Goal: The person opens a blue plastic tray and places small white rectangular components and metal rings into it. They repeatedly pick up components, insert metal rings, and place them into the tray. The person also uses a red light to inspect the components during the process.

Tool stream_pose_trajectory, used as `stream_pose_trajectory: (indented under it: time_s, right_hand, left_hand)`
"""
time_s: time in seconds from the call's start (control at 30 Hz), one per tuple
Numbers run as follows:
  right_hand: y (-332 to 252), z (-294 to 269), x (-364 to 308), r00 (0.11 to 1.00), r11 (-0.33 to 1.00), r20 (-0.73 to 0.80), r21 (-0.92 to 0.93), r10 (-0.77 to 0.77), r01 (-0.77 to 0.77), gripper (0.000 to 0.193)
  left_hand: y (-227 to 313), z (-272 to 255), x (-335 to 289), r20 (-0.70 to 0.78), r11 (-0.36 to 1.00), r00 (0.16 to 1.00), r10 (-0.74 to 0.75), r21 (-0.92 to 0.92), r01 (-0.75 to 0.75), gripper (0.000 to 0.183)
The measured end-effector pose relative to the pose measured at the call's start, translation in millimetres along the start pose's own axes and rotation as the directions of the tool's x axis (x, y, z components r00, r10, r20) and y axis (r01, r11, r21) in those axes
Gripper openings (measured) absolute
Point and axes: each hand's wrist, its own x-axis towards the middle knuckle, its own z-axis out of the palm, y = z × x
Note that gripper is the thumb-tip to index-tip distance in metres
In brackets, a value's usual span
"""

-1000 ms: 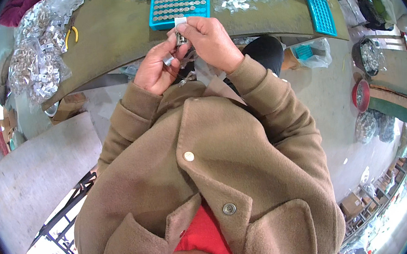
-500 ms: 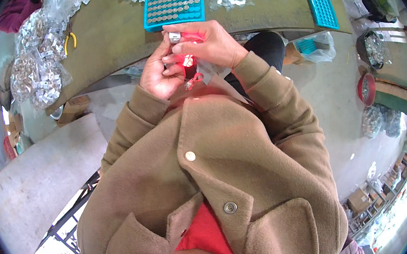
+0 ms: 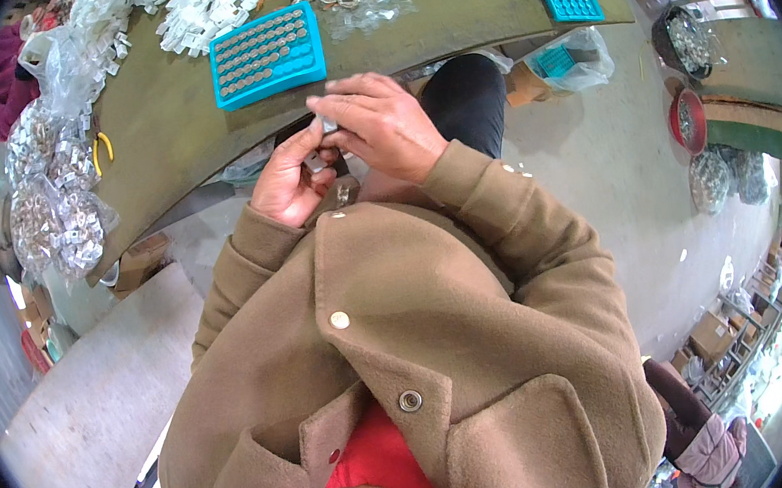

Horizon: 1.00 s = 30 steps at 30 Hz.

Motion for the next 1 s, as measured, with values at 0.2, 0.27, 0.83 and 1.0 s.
stream_pose_trajectory:
  time_s: [0.2,0.27,0.83,1.0]
  right_hand:
    - [40,-15,2,0.980,0.894,-0.163,-0.412,0.116,-0.175,0.045]
    - [50,-16,2,0.988,0.857,-0.117,-0.494,0.101,-0.146,0.041]
    - [69,-12,-21,0.979,0.921,-0.145,-0.380,-0.147,0.082,0.028]
    - [64,-12,-15,0.981,0.974,-0.177,-0.223,-0.085,0.044,0.014]
  left_hand:
    - [0,11,-1,0.043,0.972,0.990,0.135,0.188,-0.141,0.031]
    - [1,13,-2,0.118,0.956,0.975,0.188,0.207,-0.209,0.030]
    - [1,6,9,0.070,0.995,0.996,0.061,0.078,-0.067,0.040]
    - [2,5,6,0.070,0.998,0.997,0.022,0.050,-0.026,0.038]
